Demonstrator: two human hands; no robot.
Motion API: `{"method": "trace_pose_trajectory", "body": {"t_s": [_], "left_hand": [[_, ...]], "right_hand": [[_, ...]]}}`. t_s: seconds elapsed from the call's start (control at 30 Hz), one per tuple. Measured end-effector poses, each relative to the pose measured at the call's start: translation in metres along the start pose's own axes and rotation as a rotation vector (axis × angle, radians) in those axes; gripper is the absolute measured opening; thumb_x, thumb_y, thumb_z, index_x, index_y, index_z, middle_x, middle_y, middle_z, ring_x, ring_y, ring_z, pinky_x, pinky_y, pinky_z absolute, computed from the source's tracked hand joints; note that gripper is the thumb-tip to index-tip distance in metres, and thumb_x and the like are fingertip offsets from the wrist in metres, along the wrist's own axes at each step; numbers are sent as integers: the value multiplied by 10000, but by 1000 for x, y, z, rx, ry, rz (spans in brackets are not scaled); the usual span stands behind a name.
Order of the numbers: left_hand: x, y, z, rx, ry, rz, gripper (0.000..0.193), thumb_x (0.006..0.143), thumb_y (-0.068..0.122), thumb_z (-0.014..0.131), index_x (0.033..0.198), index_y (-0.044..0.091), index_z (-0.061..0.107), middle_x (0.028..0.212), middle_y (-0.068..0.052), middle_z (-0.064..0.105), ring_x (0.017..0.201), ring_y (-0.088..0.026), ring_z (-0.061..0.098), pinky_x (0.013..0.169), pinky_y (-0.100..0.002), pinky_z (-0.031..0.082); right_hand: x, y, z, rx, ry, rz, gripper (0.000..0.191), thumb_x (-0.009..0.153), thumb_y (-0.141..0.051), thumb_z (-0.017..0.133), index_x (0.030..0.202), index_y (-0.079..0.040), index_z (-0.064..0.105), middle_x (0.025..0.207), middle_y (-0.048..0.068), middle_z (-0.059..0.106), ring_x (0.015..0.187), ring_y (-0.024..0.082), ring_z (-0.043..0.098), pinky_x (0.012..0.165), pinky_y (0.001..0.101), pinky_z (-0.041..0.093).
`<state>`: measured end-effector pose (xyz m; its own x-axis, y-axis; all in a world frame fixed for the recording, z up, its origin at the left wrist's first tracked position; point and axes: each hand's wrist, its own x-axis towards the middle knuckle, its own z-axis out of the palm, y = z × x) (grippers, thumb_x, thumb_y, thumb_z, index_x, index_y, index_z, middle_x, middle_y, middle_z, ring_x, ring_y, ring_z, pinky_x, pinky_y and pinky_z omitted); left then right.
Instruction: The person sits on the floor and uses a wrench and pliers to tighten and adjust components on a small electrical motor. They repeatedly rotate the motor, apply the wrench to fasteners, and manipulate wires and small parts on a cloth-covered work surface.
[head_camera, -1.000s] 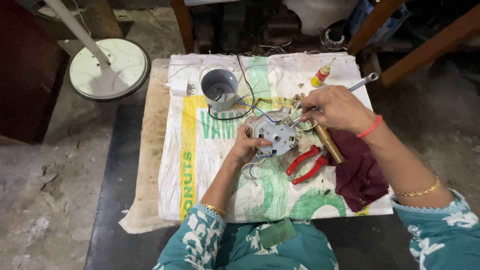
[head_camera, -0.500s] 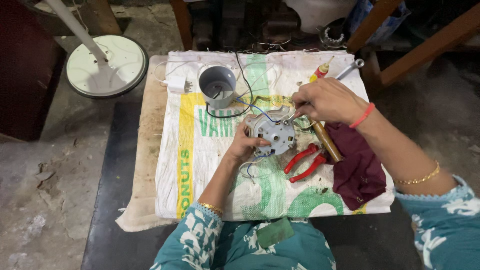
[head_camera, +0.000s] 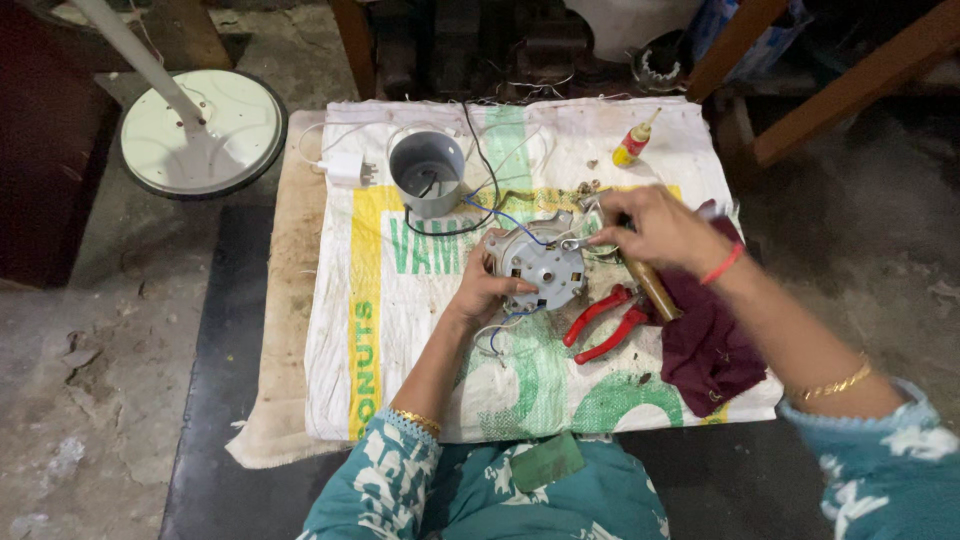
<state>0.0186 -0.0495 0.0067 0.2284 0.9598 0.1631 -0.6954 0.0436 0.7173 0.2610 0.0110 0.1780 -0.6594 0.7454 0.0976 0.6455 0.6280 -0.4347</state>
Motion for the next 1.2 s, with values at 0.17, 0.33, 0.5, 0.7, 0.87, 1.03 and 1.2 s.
{"method": "trace_pose_trajectory", "body": {"t_s": [0.17,0.33,0.5,0.7,0.87,1.03,1.2], "left_hand": [[1,-1,-2,-26,10,-2,702,626,-201,748,1240,46,512,1147,-132,677,1074,-265,699,927,-424,617],[3,-3,-6,-16,21,10,703,627,-190,733,1262,24,521,1158,-151,684,1071,-281,703,916,-420,617],[3,-1,-4,-26,17,21,723,641,-174,738,1294,30,506,1168,-158,668,1081,-291,696,927,-425,621],[3,-1,-3,-24,25,-23,722,603,-143,742,1272,20,526,1169,-160,686,1073,-288,703,936,-428,612],[3,0,0,-13,7,5,723,600,-175,758,1260,12,528,1175,-145,676,1098,-275,689,962,-426,605],[2,2,2,-47,28,-23,746,590,-172,746,1270,29,516,1184,-139,669,1099,-266,691,936,-428,612],[0,3,0,-4,3,-21,755,611,-191,751,1293,20,506,1205,-136,663,1109,-260,682,949,-419,610]], "right_hand": [[-42,-12,57,186,308,314,335,892,-189,771,675,-19,582,575,85,601,513,143,517,494,356,413],[-57,-42,103,304,583,432,332,928,-193,769,697,-24,599,581,71,617,489,125,511,475,309,390],[-59,-59,111,497,715,349,287,967,-201,718,757,-44,601,661,10,620,503,62,526,443,245,411],[-69,-50,40,287,541,296,254,940,-196,766,815,-13,641,618,52,581,540,72,463,475,288,338],[-47,-43,1,76,268,93,282,855,-250,788,796,-10,653,633,98,596,494,202,520,505,364,413],[-22,-36,-7,-97,180,-41,345,831,-298,798,750,-14,621,652,110,619,584,300,584,572,428,447],[2,-33,-25,-278,-61,10,281,834,-318,794,826,-58,690,625,137,639,582,338,610,597,465,452]]}}
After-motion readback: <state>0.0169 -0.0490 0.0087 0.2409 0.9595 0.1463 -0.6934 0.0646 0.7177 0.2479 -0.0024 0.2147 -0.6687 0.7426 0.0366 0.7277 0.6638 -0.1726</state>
